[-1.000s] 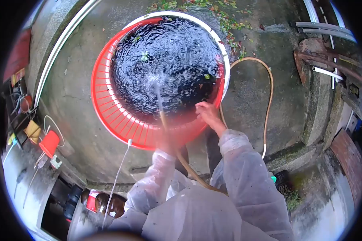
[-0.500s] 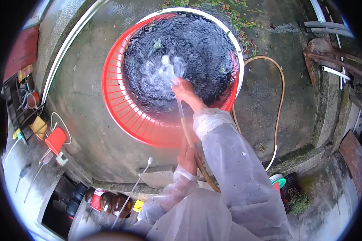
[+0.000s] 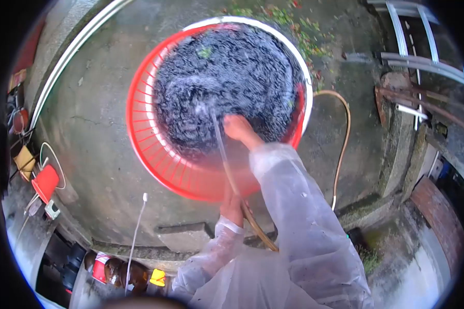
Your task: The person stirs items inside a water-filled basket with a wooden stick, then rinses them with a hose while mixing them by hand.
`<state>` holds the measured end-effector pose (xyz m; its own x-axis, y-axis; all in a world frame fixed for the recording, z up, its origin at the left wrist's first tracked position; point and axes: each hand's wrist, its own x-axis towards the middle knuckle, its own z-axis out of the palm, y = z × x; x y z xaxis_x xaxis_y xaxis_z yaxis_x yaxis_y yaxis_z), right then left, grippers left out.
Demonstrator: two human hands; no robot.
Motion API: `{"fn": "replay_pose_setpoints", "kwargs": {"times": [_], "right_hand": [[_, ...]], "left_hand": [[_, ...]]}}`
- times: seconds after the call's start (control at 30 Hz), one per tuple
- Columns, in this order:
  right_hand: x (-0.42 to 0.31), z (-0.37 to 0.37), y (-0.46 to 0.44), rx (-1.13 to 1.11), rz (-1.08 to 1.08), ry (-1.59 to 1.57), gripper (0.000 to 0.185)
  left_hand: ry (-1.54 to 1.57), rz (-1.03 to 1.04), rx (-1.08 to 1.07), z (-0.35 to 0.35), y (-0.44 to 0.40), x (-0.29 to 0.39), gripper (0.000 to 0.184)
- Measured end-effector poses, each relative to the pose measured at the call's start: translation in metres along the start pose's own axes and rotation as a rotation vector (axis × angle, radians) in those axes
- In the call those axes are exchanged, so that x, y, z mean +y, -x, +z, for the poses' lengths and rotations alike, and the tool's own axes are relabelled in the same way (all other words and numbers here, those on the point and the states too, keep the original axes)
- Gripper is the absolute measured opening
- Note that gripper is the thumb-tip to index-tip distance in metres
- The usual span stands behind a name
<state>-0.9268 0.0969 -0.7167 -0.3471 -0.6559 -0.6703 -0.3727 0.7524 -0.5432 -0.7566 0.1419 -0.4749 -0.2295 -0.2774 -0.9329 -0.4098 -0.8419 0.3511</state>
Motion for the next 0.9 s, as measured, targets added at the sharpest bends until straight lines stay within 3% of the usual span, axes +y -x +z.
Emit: {"fn": "replay_pose_setpoints", "kwargs": {"times": [0.07,0.1,0.17,0.2,0.3,0.4,0.47,0.53,0.57,0.67,0.73,0.8,0.83,0.9], "right_hand": [[0.012,0.008,0.020,0.066,-0.052,-0.023,0.021],[0.009,0.006,0.045,0.120,-0.042,-0.248,0.023],[-0.013,-0.011,0.096,-0.174,0.289,-0.892,0.028],[-0.020,-0.020,0.121,-0.230,0.267,-0.967,0.039],[-0.049,-0.031,0.177,-0.230,0.208,-1.178,0.046],[-0.095,-0.043,0.221,-0.125,0.229,-1.008,0.045],[-0.095,-0.028,0.248,0.012,0.074,-0.978,0.047],[-0.091,-0.020,0.282,0.112,0.064,-1.008,0.047],[-0.093,-0.018,0.304,0.077,0.101,-0.948,0.047],[-0.098,-0.015,0.365,0.073,0.061,-0.842,0.048],[-0.114,-0.044,0.403,-0.320,0.326,-1.133,0.049],[-0.099,-0.013,0.434,-0.295,0.302,-1.224,0.046],[-0.087,0.006,0.444,-0.277,0.309,-1.229,0.045],[-0.077,0.022,0.458,-0.254,0.327,-1.271,0.038]], "left_hand": [[0.027,0.013,-0.024,-0.010,-0.013,-0.006,0.056],[0.036,0.024,-0.045,-0.014,-0.015,-0.006,0.056],[0.024,0.006,-0.036,-0.021,-0.012,-0.008,0.056],[0.007,-0.013,-0.026,-0.021,-0.014,-0.004,0.055],[-0.026,0.033,-0.074,-0.028,-0.004,0.007,0.054],[-0.050,0.129,-0.094,-0.033,-0.004,0.003,0.049],[-0.065,0.113,-0.088,-0.039,0.000,-0.004,0.048],[-0.109,0.134,-0.112,-0.042,-0.005,-0.002,0.046],[-0.207,0.249,-0.126,-0.053,-0.037,-0.031,0.046],[-0.283,0.313,-0.137,-0.063,-0.068,-0.050,0.047],[-0.353,0.269,-0.119,-0.061,-0.073,-0.036,0.047],[-0.495,0.201,-0.090,-0.054,-0.073,-0.005,0.049],[-0.299,0.150,-0.184,-0.065,-0.099,-0.019,0.050],[-0.356,0.103,-0.183,-0.051,-0.073,-0.002,0.052]]}}
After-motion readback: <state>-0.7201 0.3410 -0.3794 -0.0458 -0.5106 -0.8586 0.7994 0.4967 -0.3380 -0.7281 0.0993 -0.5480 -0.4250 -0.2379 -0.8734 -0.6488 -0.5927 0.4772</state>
